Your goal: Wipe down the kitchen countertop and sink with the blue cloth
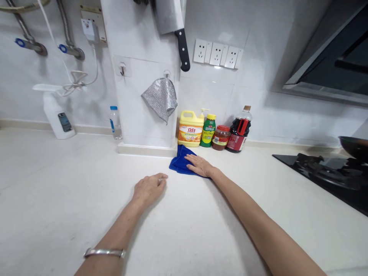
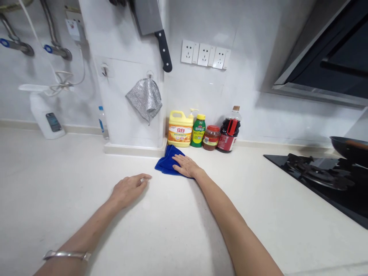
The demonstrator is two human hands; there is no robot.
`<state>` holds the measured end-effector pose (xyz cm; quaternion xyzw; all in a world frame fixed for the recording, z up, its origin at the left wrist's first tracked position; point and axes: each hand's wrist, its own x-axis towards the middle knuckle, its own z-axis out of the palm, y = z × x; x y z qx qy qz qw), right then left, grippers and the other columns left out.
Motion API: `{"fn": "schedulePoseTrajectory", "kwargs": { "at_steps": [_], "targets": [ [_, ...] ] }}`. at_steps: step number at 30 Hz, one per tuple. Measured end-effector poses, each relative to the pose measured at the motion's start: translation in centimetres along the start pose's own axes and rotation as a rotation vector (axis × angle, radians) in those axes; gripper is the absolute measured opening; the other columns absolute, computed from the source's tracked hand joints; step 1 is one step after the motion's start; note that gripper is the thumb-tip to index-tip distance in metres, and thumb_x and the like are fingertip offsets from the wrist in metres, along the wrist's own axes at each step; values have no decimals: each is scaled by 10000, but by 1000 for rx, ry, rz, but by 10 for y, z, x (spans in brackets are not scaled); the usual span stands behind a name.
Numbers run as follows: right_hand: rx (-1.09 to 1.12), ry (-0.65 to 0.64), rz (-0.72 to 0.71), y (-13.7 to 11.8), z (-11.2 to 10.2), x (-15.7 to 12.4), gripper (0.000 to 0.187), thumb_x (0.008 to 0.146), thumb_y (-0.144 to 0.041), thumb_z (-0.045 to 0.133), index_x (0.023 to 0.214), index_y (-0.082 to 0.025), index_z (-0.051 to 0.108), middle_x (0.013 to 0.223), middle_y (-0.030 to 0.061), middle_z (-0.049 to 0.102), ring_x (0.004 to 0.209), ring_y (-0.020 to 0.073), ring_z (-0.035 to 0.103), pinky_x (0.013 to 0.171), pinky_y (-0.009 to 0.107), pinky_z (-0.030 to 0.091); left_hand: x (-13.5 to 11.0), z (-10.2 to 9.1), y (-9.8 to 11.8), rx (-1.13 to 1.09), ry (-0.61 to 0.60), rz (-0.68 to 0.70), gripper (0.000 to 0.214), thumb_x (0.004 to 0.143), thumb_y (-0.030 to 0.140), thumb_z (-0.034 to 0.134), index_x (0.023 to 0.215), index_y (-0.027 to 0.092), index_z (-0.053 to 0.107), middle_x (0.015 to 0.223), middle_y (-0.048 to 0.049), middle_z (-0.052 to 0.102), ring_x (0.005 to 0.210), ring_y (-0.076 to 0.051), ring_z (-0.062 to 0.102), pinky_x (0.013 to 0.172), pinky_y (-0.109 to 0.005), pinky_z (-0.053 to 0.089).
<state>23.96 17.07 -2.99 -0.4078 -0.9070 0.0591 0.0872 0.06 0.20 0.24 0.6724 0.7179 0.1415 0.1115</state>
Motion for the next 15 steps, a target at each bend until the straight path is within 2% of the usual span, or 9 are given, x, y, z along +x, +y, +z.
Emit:
{"fn": "schedulePoseTrajectory", "kwargs": {
  "at_steps": [4,7,12,15],
  "targets": [
    [-24,-32,38,-10,-3,-12,709,1001,-595,233,1580,-186,248,1660,69,192,1537,245,150,1269,460,129,1,-2,-3,-27,-5,0,480,899,382,319,1233,349,663,1007,-38,750,1060,-284,653,917,-419,459],
    [-28,-34,22,-19,-4,-34,733,1003,-609,204,1585,-163,224,1662,83,174,1542,253,123,1270,465,118,1,-3,-4,-37,-5,14,489,900,397,307,1229,344,665,965,-36,747,1035,-279,655,901,-408,457],
    [-17,-38,-67,-40,-10,-97,725,1009,-621,191,1587,-185,215,1662,90,175,1539,246,135,1268,472,124,1,-4,-7,-38,0,26,497,895,413,302,1239,352,657,1109,-25,736,1119,-281,631,936,-403,449],
    [-7,-40,-114,-57,-14,-141,700,1020,-595,209,1591,-190,196,1666,97,157,1543,242,111,1269,477,114,1,-4,-8,-31,-8,47,515,893,414,292,1256,329,648,1123,-35,734,1131,-282,628,938,-402,452]
  ]
}}
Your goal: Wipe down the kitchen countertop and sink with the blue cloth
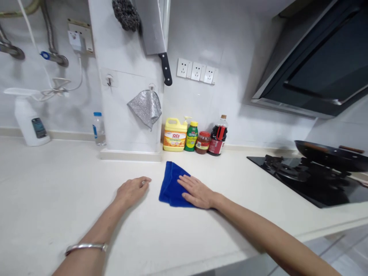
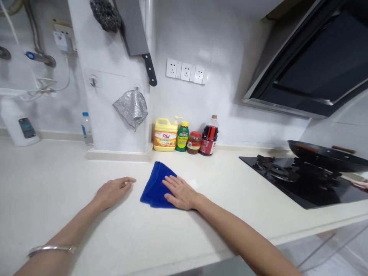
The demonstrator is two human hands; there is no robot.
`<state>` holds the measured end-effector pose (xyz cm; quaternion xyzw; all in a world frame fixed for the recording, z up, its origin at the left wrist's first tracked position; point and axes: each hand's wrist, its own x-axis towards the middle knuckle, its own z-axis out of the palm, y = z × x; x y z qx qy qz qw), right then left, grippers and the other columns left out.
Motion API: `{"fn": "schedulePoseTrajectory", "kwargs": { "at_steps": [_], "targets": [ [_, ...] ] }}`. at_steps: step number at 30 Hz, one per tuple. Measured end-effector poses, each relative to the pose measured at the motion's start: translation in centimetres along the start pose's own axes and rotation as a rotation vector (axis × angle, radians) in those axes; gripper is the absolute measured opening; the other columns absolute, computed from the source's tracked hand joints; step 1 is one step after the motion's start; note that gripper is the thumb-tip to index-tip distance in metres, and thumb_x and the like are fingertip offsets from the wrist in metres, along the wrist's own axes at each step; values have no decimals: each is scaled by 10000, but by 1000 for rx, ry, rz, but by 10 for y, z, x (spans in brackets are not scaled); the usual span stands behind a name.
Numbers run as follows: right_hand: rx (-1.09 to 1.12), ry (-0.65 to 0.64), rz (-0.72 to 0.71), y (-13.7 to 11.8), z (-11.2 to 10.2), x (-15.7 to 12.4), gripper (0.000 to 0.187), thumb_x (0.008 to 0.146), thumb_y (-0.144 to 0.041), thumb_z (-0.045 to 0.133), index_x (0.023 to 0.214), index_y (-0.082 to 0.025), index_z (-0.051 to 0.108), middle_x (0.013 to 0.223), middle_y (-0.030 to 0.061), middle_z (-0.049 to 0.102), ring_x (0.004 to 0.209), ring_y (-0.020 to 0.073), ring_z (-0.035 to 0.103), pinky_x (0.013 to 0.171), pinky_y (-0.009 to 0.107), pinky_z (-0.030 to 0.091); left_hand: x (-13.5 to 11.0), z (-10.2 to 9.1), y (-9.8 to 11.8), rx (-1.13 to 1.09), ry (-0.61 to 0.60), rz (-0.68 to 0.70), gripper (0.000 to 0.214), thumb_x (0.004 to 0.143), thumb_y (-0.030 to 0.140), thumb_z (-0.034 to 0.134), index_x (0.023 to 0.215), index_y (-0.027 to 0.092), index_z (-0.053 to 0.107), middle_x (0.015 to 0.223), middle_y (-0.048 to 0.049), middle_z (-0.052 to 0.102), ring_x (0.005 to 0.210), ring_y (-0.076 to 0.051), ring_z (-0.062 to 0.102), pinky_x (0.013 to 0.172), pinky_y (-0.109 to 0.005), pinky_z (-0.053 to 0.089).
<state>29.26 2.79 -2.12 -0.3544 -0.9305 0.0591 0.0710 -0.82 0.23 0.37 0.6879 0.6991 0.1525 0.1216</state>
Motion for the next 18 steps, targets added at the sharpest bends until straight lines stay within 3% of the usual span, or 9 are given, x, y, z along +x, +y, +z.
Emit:
{"fn": "schedulePoseTrajectory", "kwargs": {
  "at_steps": [4,8,12,18],
  "targets": [
    [31,-29,-55,-25,-4,-43,687,1025,-567,265,1598,-206,154,1672,97,119,1548,239,63,1271,487,90,0,0,1,30,2,16,534,893,403,279,1280,308,634,1177,-45,722,1158,-295,618,961,-419,449],
    [90,-62,-50,-30,-10,-55,691,1013,-580,300,1600,-248,149,1676,65,103,1549,232,51,1275,476,76,0,-1,5,58,-3,-11,541,898,425,277,1303,320,619,1184,-47,723,1157,-315,620,947,-434,459],
    [139,-51,-53,-14,-14,-35,661,1007,-586,311,1586,-282,217,1669,33,154,1546,211,95,1278,452,87,0,-2,7,55,9,-22,537,892,460,298,1291,333,634,1119,-48,740,1116,-326,635,910,-427,469],
    [89,8,42,30,-9,15,676,1003,-610,273,1575,-250,263,1657,57,209,1537,227,154,1272,465,115,1,-3,6,15,-7,-24,535,890,455,308,1288,325,641,1022,-56,746,1026,-311,652,845,-409,453]
  ]
}}
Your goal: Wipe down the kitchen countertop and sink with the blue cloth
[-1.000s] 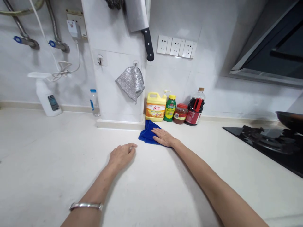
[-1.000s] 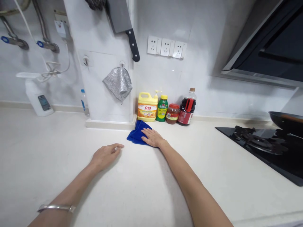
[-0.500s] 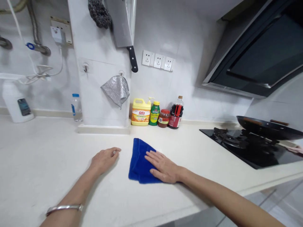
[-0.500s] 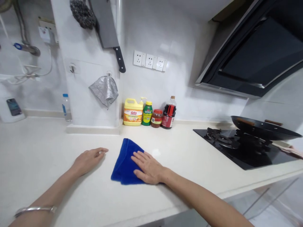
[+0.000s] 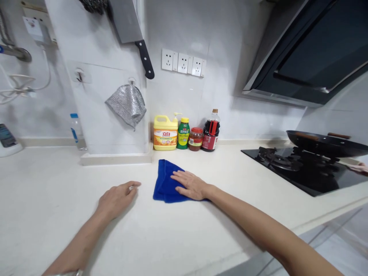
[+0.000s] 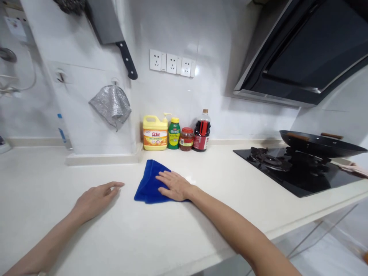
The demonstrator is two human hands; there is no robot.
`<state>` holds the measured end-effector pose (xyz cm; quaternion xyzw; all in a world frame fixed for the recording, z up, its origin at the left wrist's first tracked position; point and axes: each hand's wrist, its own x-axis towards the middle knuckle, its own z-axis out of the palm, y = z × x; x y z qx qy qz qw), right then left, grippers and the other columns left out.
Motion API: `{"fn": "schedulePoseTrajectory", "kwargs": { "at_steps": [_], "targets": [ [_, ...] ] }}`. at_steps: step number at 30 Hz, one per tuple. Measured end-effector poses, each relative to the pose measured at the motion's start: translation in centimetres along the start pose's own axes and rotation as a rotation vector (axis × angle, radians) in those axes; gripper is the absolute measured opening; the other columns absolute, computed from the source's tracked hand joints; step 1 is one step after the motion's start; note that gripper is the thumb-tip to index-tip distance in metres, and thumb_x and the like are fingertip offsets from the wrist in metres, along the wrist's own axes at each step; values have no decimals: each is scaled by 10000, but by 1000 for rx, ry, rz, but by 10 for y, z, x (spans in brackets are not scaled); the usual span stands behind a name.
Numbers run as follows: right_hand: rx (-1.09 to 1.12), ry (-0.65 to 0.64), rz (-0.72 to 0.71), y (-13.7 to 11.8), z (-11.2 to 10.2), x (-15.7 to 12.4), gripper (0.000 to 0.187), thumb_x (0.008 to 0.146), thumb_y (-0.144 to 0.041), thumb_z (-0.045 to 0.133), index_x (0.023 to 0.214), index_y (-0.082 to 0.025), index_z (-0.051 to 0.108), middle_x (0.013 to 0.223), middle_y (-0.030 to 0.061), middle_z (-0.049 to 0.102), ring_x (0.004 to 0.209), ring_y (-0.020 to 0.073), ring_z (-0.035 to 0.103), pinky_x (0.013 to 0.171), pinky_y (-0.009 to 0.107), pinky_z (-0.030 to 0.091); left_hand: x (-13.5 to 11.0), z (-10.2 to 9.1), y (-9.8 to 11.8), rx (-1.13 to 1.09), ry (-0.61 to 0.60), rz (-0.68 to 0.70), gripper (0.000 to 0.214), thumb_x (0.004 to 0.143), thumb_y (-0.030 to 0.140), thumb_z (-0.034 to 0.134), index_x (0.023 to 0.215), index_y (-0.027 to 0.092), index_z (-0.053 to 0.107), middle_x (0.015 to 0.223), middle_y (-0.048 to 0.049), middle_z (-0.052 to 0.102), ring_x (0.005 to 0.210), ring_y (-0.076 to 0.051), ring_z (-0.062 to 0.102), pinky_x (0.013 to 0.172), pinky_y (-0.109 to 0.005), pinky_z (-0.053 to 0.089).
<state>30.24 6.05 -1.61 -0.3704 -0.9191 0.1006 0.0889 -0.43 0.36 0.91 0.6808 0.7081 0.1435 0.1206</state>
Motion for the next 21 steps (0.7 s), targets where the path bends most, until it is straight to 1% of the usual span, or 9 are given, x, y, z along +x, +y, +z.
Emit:
{"fn": "schedulePoseTrajectory", "kwargs": {
  "at_steps": [3,5,8,10,15,21],
  "targets": [
    [-33,13,85,22,0,25,699,997,-619,260,1574,-225,270,1657,65,209,1535,246,160,1270,467,122,2,0,-3,-5,1,-1,529,894,468,295,1271,341,645,978,-37,738,1007,-298,648,835,-392,439],
    [-45,17,145,35,-1,39,712,994,-618,259,1575,-206,269,1658,72,203,1535,258,159,1268,473,125,2,1,-5,-26,5,2,526,893,481,298,1250,341,658,906,-28,730,950,-283,654,805,-371,438],
    [-52,29,224,53,-3,54,731,989,-627,251,1577,-193,263,1659,76,196,1535,267,157,1265,476,128,2,1,-7,-57,9,10,529,887,493,307,1225,325,677,789,-19,700,858,-263,656,762,-348,439],
    [-53,36,250,62,-4,58,743,986,-636,243,1576,-185,265,1658,78,197,1535,271,155,1263,477,133,3,2,-9,-61,14,8,535,887,502,300,1217,324,682,743,-12,678,824,-257,651,747,-342,438],
    [-57,53,258,84,-4,51,756,979,-657,226,1574,-194,271,1656,74,209,1535,265,157,1261,469,138,6,3,-14,-60,-2,0,549,889,540,292,1221,333,676,658,6,627,721,-239,629,706,-329,433],
    [-100,82,349,121,-9,19,772,978,-661,192,1572,-174,278,1650,84,227,1535,248,162,1267,432,119,11,5,-21,-74,-9,-19,548,893,570,304,1234,347,670,724,-5,669,767,-246,640,758,-345,453]
  ]
}}
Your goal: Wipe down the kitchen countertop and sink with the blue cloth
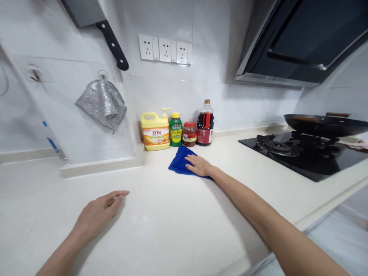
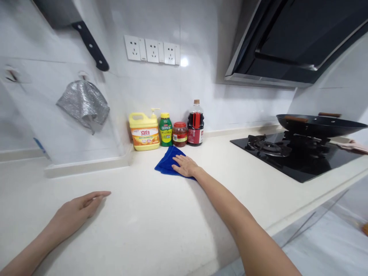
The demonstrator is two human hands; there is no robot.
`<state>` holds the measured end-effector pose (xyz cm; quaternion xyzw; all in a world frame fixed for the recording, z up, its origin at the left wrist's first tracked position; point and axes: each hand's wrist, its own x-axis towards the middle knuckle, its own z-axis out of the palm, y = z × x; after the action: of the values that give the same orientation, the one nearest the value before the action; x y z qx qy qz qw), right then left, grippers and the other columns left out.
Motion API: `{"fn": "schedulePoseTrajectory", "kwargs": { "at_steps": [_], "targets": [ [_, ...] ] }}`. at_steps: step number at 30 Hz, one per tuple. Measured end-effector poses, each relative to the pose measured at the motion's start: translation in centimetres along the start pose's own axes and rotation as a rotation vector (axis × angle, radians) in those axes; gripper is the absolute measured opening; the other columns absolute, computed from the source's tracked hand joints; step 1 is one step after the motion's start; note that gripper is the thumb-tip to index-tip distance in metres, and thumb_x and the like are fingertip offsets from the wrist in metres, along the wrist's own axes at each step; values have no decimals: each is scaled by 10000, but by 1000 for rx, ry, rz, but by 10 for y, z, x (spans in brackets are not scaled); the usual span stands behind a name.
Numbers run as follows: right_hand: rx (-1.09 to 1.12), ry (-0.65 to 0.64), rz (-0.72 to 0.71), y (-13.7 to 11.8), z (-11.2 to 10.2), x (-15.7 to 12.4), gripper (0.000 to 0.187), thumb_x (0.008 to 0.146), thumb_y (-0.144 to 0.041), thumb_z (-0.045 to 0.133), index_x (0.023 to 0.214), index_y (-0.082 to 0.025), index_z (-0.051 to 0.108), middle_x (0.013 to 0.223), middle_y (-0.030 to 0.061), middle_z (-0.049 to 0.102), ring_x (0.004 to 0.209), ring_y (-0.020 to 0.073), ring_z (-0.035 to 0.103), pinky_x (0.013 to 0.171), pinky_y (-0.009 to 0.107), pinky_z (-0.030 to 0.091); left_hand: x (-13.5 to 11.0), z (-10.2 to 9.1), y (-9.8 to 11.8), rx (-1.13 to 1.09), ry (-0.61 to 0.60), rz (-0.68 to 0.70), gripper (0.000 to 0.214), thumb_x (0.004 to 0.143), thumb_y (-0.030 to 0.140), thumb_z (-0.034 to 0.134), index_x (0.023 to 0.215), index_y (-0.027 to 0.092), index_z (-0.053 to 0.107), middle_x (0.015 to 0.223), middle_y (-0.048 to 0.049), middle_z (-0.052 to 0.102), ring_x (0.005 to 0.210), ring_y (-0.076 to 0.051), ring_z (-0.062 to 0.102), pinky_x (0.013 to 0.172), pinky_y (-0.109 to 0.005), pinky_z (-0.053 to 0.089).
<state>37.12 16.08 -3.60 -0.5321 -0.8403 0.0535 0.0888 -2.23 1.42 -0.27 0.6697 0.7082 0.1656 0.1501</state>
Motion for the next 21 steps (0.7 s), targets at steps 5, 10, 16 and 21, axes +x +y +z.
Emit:
{"fn": "schedulePoseTrajectory", "kwargs": {
  "at_steps": [5,10,16,21],
  "targets": [
    [-12,22,117,37,-9,-21,781,969,-679,216,1565,-182,302,1647,78,239,1528,257,191,1266,427,129,4,1,-6,6,-7,-8,580,892,593,291,1254,334,663,636,-10,622,720,-260,637,755,-373,470],
    [-28,43,227,72,-14,-39,767,978,-647,222,1562,-156,301,1645,93,243,1529,261,185,1261,432,134,9,2,-11,-6,1,0,578,910,585,276,1254,336,667,736,-33,677,808,-273,654,784,-386,483],
    [-70,62,381,109,-18,-68,744,985,-620,212,1566,-163,290,1648,84,234,1529,260,181,1256,432,140,11,3,-13,-1,16,32,539,904,579,308,1208,358,695,802,-29,701,869,-278,662,785,-373,499],
    [-106,98,535,135,-23,-101,736,982,-608,209,1565,-168,296,1642,83,254,1519,268,217,1246,441,169,12,4,-15,-6,13,33,565,913,591,279,1212,354,695,699,-27,676,788,-271,657,795,-394,504]
  ]
}}
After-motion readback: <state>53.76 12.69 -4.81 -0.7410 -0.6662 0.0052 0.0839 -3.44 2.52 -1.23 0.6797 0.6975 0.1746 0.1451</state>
